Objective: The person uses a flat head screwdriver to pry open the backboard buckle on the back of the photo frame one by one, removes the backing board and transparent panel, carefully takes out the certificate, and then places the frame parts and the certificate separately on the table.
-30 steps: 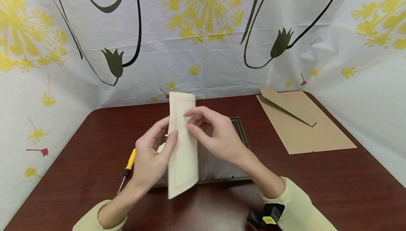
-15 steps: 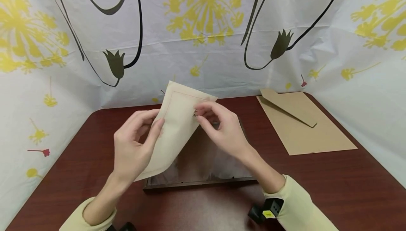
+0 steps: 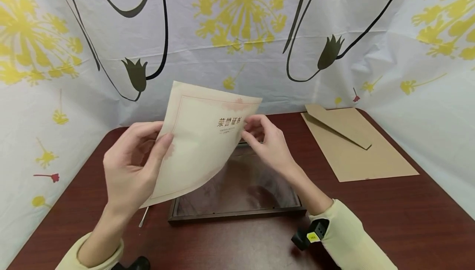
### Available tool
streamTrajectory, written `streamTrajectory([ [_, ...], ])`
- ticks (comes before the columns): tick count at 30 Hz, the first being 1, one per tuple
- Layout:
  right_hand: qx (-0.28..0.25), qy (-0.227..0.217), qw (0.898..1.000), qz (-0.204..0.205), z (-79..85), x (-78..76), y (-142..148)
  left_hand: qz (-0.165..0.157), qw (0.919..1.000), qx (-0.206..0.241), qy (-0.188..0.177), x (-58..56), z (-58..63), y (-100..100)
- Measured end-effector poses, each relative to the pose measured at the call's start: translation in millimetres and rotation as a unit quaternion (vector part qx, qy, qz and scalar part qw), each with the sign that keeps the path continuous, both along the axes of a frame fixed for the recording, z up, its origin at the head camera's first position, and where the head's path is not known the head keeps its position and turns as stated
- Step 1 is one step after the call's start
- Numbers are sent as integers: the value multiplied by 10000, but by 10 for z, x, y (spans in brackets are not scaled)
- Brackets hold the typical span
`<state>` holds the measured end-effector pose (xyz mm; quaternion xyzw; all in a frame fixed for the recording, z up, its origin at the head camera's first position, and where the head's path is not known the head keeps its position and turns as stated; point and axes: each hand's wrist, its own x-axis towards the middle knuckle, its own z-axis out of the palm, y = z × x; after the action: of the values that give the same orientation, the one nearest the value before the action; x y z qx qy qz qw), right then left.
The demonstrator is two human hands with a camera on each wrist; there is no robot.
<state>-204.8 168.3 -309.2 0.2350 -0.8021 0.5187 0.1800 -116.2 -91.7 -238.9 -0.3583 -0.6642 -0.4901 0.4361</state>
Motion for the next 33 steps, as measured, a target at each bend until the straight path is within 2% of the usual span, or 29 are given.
streamTrajectory([
  [5, 102, -589, 9981, -127, -70, -104, 83, -140, 9996, 249, 90, 76, 95, -32],
  [9, 65, -1279, 9917, -119, -107, -159, 136, -206, 9986, 481, 48, 122, 143, -65],
  [12, 83, -1534, 9881, -68, -126, -187, 167, -203, 9981, 582, 37, 134, 166, -99],
  [19, -138, -1261, 9918, 135, -136, -244, 233, -331, 9961, 805, -112, 78, 187, -193],
  [23, -288, -1187, 9923, 207, -152, -271, 291, -300, 9947, 941, -273, 44, 190, -251],
  [30, -935, -1317, 9850, 604, -174, -338, 370, 35, 9924, 1027, -679, -44, 164, -359],
  [33, -911, -1364, 9848, 562, -161, -343, 391, 209, 9915, 977, -838, -104, 143, -407],
])
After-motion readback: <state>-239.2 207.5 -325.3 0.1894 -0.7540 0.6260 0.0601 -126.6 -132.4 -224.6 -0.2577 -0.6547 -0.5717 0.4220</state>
